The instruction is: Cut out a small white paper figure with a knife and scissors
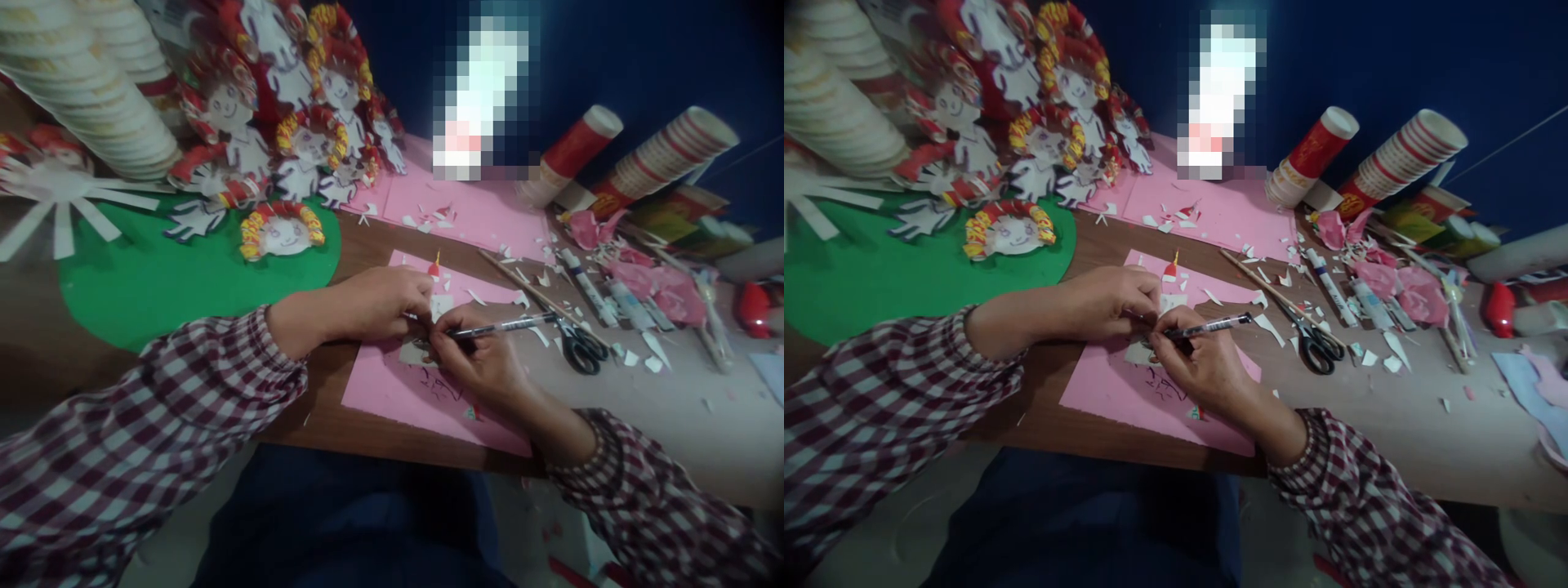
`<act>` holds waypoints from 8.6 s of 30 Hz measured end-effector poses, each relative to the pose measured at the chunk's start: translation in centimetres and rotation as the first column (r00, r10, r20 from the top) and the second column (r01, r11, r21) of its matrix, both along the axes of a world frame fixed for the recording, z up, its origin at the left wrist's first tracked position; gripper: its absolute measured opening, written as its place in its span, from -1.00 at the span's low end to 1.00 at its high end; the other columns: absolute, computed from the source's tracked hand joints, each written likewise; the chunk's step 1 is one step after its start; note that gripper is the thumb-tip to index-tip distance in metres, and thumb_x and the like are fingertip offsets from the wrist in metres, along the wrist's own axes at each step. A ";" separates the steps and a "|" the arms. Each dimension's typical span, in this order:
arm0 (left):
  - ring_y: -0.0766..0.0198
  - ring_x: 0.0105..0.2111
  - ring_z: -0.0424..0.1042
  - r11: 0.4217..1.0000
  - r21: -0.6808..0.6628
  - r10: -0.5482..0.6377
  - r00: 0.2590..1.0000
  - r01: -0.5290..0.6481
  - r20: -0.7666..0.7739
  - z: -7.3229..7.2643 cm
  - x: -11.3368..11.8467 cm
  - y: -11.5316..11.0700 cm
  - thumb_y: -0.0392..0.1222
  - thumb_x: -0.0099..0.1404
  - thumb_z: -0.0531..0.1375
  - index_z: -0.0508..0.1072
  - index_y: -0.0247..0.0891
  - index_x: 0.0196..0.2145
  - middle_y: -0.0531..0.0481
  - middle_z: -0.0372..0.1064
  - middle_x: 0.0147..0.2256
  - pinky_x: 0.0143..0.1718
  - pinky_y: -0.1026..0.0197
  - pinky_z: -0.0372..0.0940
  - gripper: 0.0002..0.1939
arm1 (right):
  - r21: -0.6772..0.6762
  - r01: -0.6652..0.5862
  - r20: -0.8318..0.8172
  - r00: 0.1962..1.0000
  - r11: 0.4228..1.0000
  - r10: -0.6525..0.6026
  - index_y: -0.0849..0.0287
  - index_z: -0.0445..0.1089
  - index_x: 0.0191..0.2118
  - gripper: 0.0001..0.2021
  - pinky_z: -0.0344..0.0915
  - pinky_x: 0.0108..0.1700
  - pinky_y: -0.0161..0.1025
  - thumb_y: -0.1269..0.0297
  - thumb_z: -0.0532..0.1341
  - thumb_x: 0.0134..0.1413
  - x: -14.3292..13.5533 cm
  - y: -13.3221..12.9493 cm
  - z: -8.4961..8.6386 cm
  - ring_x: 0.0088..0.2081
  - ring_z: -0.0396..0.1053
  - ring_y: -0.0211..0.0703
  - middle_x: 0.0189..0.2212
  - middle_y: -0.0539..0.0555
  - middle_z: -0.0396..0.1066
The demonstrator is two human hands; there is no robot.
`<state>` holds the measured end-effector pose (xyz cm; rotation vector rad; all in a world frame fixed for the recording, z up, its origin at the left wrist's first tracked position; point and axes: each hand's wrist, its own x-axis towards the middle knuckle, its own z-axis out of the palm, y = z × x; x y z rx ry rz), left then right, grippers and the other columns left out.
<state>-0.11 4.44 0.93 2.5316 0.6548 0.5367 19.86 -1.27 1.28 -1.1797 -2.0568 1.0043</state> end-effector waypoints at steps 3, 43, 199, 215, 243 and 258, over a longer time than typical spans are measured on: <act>0.31 -0.36 0.33 1.000 0.008 0.003 1.000 -0.003 0.014 -0.1 0.0 0.0 -0.41 0.18 0.18 0.57 -0.19 -0.38 0.01 0.38 -0.40 -0.34 0.28 0.17 -0.81 | -0.001 -0.002 -0.002 1.000 1.000 0.002 0.15 0.31 -0.37 -0.91 0.23 -0.50 -0.36 0.40 0.15 0.17 -0.1 0.0 0.1 -0.52 0.29 -0.31 -0.52 -0.03 0.36; 0.34 -0.38 0.30 1.000 -0.002 0.010 1.000 -0.010 -0.015 -0.5 0.0 0.3 -0.37 0.16 0.23 0.55 -0.20 -0.42 0.05 0.34 -0.40 -0.40 0.31 0.12 -0.88 | 0.018 -0.025 -0.027 0.999 1.000 0.026 0.15 0.29 -0.36 -0.92 0.21 -0.45 -0.33 0.38 0.16 0.17 0.2 0.2 0.0 -0.52 0.24 -0.31 -0.54 -0.06 0.30; 0.25 -0.11 0.44 0.998 -0.015 -0.060 0.997 0.059 -0.039 1.1 -0.4 -0.3 -0.32 0.34 0.11 0.55 -0.17 -0.18 -0.06 0.51 -0.14 -0.05 0.15 0.31 -0.77 | 0.431 -0.329 0.426 0.895 0.840 0.132 0.16 0.50 -0.28 -0.80 0.17 -0.21 -0.23 0.36 0.13 0.30 4.0 5.5 0.4 -0.25 0.30 -0.17 -0.37 0.06 0.40; 0.24 -0.09 0.42 0.998 -0.033 -0.057 0.997 0.055 -0.048 1.0 -0.4 -0.3 -0.31 0.34 0.12 0.54 -0.16 -0.15 -0.04 0.50 -0.12 -0.04 0.13 0.30 -0.77 | 0.415 -0.310 0.404 0.905 0.855 0.132 0.17 0.51 -0.25 -0.82 0.21 -0.23 -0.24 0.34 0.15 0.29 3.7 5.4 1.1 -0.27 0.32 -0.17 -0.39 0.08 0.42; 0.20 -0.10 0.41 0.999 0.016 -0.042 0.997 0.043 -0.067 1.3 -0.2 -0.5 -0.32 0.33 0.12 0.56 -0.20 -0.25 -0.06 0.50 -0.17 -0.04 0.13 0.27 -0.80 | 0.522 -0.222 0.313 0.948 0.823 0.057 0.19 0.37 -0.16 -0.61 0.14 0.12 0.05 0.01 0.33 0.02 2.2 4.4 -0.4 -0.05 0.31 0.10 -0.23 0.17 0.46; 0.22 -0.07 0.42 0.998 0.001 0.062 0.993 -0.063 -0.101 1.3 -0.3 -0.9 -0.29 0.36 0.10 0.52 -0.21 -0.19 -0.06 0.48 -0.12 0.00 0.13 0.28 -0.80 | 0.454 -0.241 0.326 0.941 0.857 0.092 0.18 0.35 -0.14 -0.64 0.20 0.03 0.01 0.06 0.33 0.03 2.0 4.2 -0.2 -0.11 0.31 0.05 -0.22 0.15 0.42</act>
